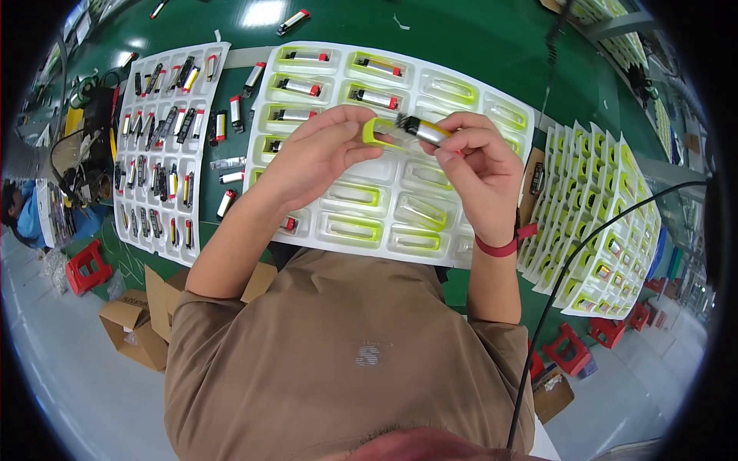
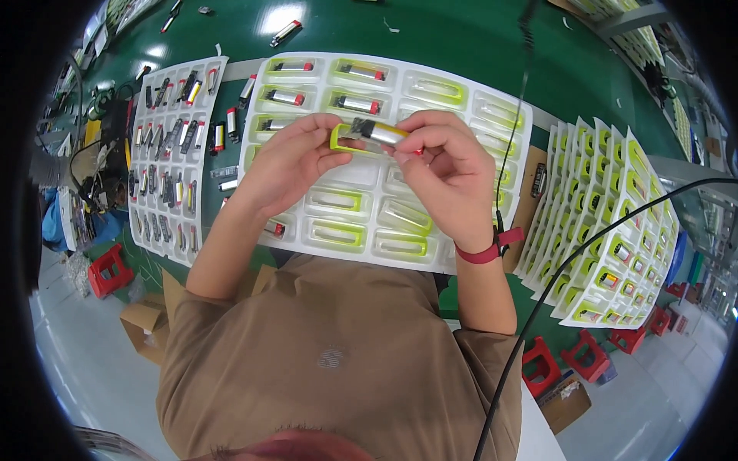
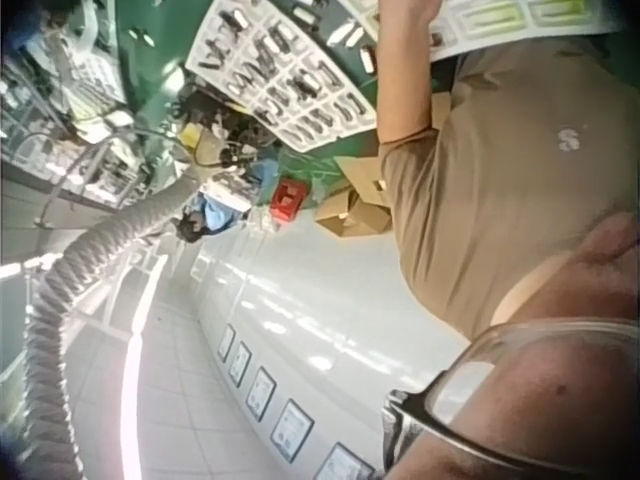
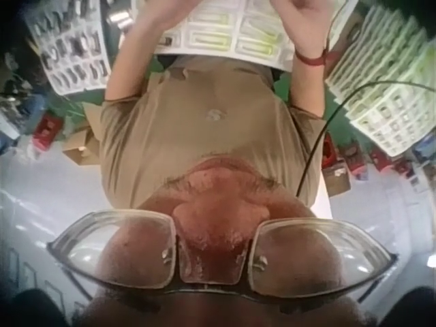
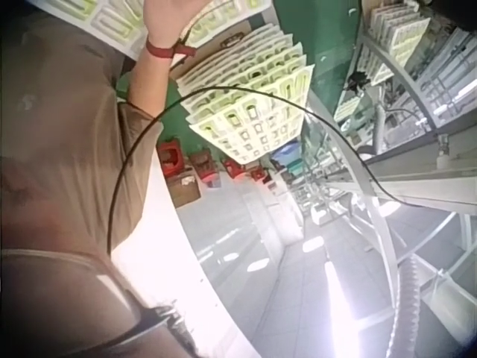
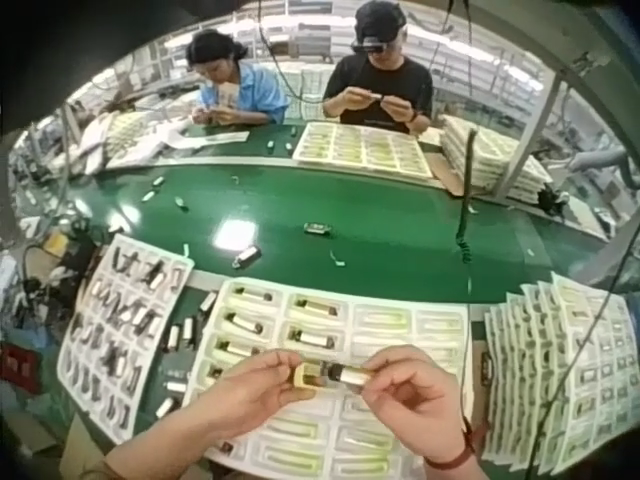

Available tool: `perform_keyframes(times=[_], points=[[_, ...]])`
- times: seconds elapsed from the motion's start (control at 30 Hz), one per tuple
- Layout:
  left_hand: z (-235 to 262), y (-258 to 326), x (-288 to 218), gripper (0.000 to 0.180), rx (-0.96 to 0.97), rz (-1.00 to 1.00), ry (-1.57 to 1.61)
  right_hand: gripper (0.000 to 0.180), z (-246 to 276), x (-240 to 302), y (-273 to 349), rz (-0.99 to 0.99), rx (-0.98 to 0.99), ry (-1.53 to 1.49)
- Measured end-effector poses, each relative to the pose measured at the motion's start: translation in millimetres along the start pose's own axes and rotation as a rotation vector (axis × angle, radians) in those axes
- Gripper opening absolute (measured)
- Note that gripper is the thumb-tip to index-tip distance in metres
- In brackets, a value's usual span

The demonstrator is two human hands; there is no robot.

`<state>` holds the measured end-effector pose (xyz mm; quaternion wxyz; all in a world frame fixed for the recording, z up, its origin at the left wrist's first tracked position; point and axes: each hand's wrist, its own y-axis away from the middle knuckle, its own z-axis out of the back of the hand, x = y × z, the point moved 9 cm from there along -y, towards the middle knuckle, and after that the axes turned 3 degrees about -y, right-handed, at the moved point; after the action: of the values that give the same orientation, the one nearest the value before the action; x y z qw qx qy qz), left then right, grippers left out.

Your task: The person assembles electronic components by hand, then organizes them into plastic trays.

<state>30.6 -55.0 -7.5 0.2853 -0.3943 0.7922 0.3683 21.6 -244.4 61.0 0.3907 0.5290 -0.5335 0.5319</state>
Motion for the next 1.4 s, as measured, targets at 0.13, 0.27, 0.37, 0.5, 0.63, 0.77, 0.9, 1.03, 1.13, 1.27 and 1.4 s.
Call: perform_keyframes(times=[0.13,0.27,0.37,0.5,0.63,0.77,0.9,1.03,1.13,1.27,1.4], points=[[-11,-4,9,0.033,0.106,0.024,0.116,0.017,-17,-12,1,0.041,0.085,0.089],[-21,-6,8,0.036,0.173,-0.036,0.235,0.021,-24,-10,3,0.115,0.091,0.134],[-26,-2,11,0.037,0.188,-0.033,0.331,0.022,-25,-5,7,0.176,0.077,0.138],[-28,2,14,0.038,0.174,-0.012,0.335,0.023,-25,-4,9,0.228,0.062,0.143],[-24,4,16,0.041,0.152,0.015,0.262,0.019,-16,8,10,0.268,0.006,0.267],[-25,5,9,0.043,0.145,-0.016,0.137,0.021,-21,22,7,0.368,0.136,0.590],[-26,5,12,0.044,0.177,0.035,0.078,0.019,-22,20,4,0.369,0.144,0.617],[-27,5,12,0.044,0.185,-0.019,0.056,0.025,-23,15,9,0.406,0.138,0.674],[-29,7,12,0.044,0.173,-0.046,0.024,0.027,-27,19,12,0.459,0.128,0.743],[-29,8,8,0.035,0.143,-0.125,-0.072,0.028,-35,20,18,0.526,0.096,0.858],[-26,6,8,0.032,0.152,-0.122,-0.201,0.031,-38,17,18,0.487,0.056,0.856]])
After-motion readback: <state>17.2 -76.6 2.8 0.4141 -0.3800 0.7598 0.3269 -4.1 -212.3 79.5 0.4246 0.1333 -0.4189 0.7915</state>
